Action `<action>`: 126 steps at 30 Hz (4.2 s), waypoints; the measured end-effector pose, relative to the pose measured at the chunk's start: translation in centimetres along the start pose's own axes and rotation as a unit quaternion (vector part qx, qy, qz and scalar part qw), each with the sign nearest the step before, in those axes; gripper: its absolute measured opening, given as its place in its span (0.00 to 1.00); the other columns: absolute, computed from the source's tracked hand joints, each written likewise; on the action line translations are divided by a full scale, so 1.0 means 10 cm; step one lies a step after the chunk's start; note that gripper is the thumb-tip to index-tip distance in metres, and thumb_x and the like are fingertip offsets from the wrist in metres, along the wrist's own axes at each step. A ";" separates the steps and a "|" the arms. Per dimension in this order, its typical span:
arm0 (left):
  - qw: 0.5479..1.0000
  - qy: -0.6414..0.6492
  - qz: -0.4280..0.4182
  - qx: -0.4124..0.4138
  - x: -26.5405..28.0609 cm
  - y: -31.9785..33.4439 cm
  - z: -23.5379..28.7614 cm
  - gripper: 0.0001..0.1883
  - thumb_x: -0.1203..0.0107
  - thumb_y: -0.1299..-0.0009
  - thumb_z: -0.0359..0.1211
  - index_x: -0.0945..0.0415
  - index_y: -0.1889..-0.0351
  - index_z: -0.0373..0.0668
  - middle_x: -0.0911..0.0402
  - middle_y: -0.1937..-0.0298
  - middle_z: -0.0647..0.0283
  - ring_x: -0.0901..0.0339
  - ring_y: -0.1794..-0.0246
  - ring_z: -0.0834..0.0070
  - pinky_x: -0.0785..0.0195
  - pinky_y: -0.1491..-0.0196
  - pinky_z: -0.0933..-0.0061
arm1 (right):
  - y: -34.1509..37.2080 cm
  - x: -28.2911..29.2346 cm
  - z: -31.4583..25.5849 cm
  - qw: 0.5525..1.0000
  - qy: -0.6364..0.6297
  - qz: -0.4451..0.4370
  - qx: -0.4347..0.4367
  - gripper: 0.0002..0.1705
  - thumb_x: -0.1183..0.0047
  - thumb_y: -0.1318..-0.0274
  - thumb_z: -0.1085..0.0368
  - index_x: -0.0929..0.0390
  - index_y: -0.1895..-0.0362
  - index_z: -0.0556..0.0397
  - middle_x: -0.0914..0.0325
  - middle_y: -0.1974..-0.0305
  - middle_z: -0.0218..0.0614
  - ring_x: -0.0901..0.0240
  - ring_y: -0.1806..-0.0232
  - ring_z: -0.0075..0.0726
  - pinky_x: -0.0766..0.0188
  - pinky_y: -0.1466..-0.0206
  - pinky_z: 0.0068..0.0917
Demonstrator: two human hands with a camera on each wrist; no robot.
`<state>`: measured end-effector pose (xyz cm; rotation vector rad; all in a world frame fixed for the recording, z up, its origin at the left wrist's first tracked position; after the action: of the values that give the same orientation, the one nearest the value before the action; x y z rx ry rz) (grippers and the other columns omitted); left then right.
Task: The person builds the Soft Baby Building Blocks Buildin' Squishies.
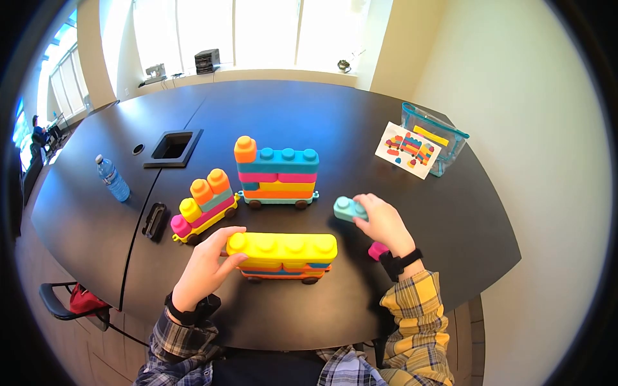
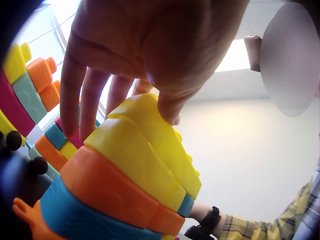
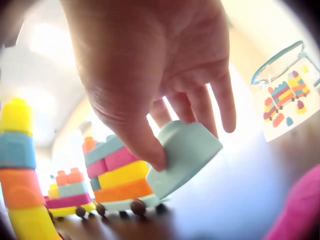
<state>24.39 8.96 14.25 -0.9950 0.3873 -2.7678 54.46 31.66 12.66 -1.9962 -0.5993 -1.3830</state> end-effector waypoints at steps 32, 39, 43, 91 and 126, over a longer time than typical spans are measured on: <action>1.000 -0.006 0.016 0.019 -0.03 0.02 -0.01 0.25 0.34 0.26 0.31 0.27 0.33 0.40 0.17 0.41 0.52 0.15 0.43 0.58 0.17 0.44 0.63 | 0.20 0.33 -1.61 0.946 -0.134 0.114 0.271 0.31 0.34 0.41 0.71 0.18 0.33 0.43 0.19 0.47 0.45 0.17 0.52 0.53 0.19 0.48 0.42; 1.000 -0.002 0.016 0.018 -0.04 0.02 0.00 0.24 0.35 0.25 0.32 0.27 0.33 0.40 0.16 0.42 0.52 0.15 0.44 0.58 0.17 0.44 0.63 | 0.22 0.35 -1.45 0.950 -0.149 0.066 0.266 0.33 0.36 0.36 0.66 0.24 0.27 0.44 0.21 0.36 0.51 0.20 0.42 0.57 0.24 0.38 0.46; 0.997 -0.016 0.062 -0.032 -0.08 0.04 -0.05 0.24 0.34 0.25 0.40 0.25 0.34 0.47 0.15 0.47 0.56 0.13 0.59 0.55 0.20 0.55 0.60 | 0.25 0.41 -0.85 0.988 -0.137 0.041 0.062 0.30 0.39 0.31 0.57 0.24 0.30 0.54 0.21 0.35 0.52 0.23 0.35 0.61 0.26 0.31 0.45; 0.996 -0.039 -0.078 0.033 0.00 -0.06 -0.12 0.25 0.24 0.38 0.28 0.23 0.45 0.37 0.18 0.52 0.55 0.14 0.53 0.60 0.17 0.48 0.62 | 0.45 -0.19 -0.75 0.939 -0.321 -0.110 0.059 0.33 0.24 0.46 0.65 0.21 0.37 0.56 0.13 0.45 0.47 0.15 0.42 0.50 0.21 0.36 0.38; 0.988 0.052 -0.067 -0.126 -1.20 -1.70 0.10 0.42 0.37 0.29 0.24 0.45 0.18 0.37 0.27 0.29 0.40 0.21 0.34 0.45 0.24 0.35 0.54 | 0.77 0.08 0.13 0.942 -0.215 0.088 -0.240 0.36 0.22 0.53 0.63 0.22 0.39 0.59 0.09 0.54 0.43 0.09 0.54 0.45 0.16 0.46 0.37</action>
<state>32.90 27.96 12.97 -0.9627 0.7259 -2.9533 60.76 27.22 11.22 -2.7078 -0.2622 -1.0514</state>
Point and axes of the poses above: each hand's wrist, its own y-axis away from the middle knuckle, its own x-axis out of the back of the hand, z = x × y, the point moved 4 cm from there along -y, towards the middle knuckle
